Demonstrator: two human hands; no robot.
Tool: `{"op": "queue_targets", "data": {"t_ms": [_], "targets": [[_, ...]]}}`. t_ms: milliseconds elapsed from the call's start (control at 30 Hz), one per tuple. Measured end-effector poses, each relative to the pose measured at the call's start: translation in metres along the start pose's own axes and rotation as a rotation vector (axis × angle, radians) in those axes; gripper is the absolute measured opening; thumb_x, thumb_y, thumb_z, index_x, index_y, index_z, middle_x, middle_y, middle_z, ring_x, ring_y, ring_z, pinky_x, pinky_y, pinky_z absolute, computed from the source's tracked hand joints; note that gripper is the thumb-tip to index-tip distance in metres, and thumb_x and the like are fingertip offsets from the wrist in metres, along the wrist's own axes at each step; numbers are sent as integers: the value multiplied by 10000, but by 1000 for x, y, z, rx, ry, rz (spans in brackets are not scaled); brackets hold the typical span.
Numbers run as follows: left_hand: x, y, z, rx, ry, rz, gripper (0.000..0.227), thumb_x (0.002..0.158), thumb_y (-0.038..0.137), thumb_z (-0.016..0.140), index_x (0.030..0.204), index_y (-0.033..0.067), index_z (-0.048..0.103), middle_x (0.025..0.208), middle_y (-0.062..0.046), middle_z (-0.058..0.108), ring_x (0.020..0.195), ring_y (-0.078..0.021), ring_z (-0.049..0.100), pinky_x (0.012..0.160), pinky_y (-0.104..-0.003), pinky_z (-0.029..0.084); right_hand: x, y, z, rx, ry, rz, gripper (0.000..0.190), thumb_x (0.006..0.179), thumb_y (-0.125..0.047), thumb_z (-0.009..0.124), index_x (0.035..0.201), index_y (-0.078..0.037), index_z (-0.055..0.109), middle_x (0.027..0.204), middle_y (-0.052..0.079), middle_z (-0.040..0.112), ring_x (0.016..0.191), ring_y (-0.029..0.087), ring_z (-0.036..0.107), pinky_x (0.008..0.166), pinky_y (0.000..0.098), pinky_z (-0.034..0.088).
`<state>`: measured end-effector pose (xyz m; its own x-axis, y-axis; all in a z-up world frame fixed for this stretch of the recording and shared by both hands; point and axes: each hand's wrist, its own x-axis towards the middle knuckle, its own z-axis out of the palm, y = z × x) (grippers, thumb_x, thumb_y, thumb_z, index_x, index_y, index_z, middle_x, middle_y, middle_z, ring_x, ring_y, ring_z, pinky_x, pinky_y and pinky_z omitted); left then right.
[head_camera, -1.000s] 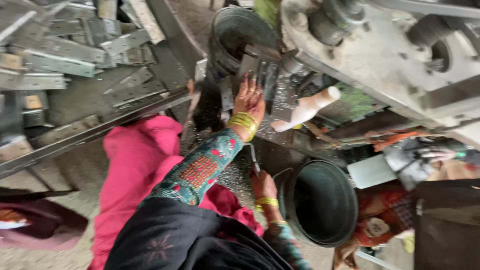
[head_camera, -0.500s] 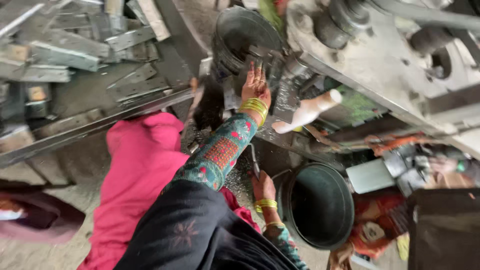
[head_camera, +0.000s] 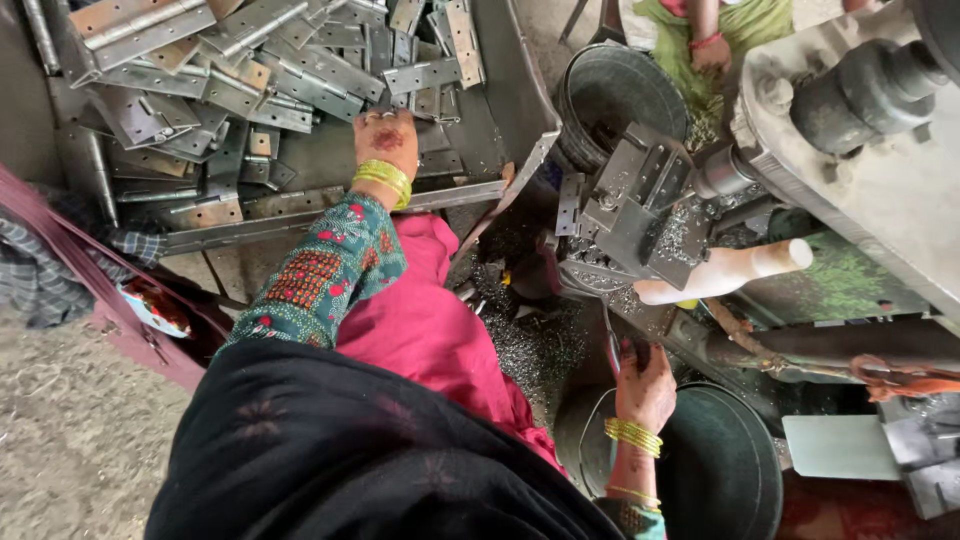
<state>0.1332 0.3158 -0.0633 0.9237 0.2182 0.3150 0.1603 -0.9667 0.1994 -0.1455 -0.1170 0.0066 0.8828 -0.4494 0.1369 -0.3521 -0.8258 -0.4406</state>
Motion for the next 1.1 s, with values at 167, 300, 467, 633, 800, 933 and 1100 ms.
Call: {"op": "queue_targets", "data": {"t_ms": [167, 300, 467, 633, 800, 933, 1100], "targets": [[2, -18, 5, -249, -289, -21, 497, 813, 394, 850, 1142, 64, 680, 1162, -199, 688, 1138, -392, 650, 975, -472, 507, -1, -27, -24, 6, 73, -113, 306, 979, -358, 679, 1075, -71, 715, 1024, 175, 750, 942, 422, 696, 816, 511, 529], [-26, -14, -1, -261, -44, 129, 489, 705, 260, 845, 1111, 52, 669, 1119, -195, 686, 1069, -395, 639, 898, -474, 522, -2, -47, -31, 153, 153, -181, 230, 983, -252, 689, 1098, -53, 695, 1012, 156, 739, 920, 343, 729, 799, 444, 545], [-51, -4, -2, -163, -37, 103, 111, 1020, 131, 608, 1080, 137, 701, 1166, -120, 705, 1125, -337, 662, 965, -459, 540, -25, -90, -5, 248, 46, -431, 203, 952, -173, 706, 1103, -37, 707, 999, 145, 729, 864, 311, 715, 764, 400, 553], [-40, 5, -14, -267, 106, 249, 346, 793, 92, 568, 1107, 118, 710, 1070, -138, 702, 1002, -359, 650, 810, -450, 544, -44, -140, 20, 342, -196, -402, 245, 932, -214, 728, 1122, -62, 701, 983, 139, 733, 788, 258, 731, 709, 373, 565], [-29, 17, -25, -94, 145, 135, 206, 859, 163, 588, 1025, 146, 708, 1064, -122, 716, 993, -340, 665, 805, -477, 549, -57, -159, 33, 427, -387, -480, 210, 949, -172, 705, 1133, -71, 702, 996, 111, 749, 827, 175, 742, 733, 315, 577], [-30, 27, -45, -149, 147, 157, 189, 840, 129, 607, 998, 148, 709, 997, -124, 721, 943, -337, 682, 789, -472, 548, -50, -150, 46, 576, -517, -404, 181, 973, -122, 674, 1135, -45, 695, 909, 97, 752, 802, 125, 695, 740, 293, 568], [-80, 26, -78, -449, 152, 233, 245, 820, 44, 650, 1061, 81, 677, 920, -158, 707, 903, -364, 685, 795, -467, 541, -32, -146, 75, 898, -566, -307, 244, 1037, -76, 592, 1263, 4, 639, 1078, 62, 725, 896, 99, 651, 760, 294, 564]]}}
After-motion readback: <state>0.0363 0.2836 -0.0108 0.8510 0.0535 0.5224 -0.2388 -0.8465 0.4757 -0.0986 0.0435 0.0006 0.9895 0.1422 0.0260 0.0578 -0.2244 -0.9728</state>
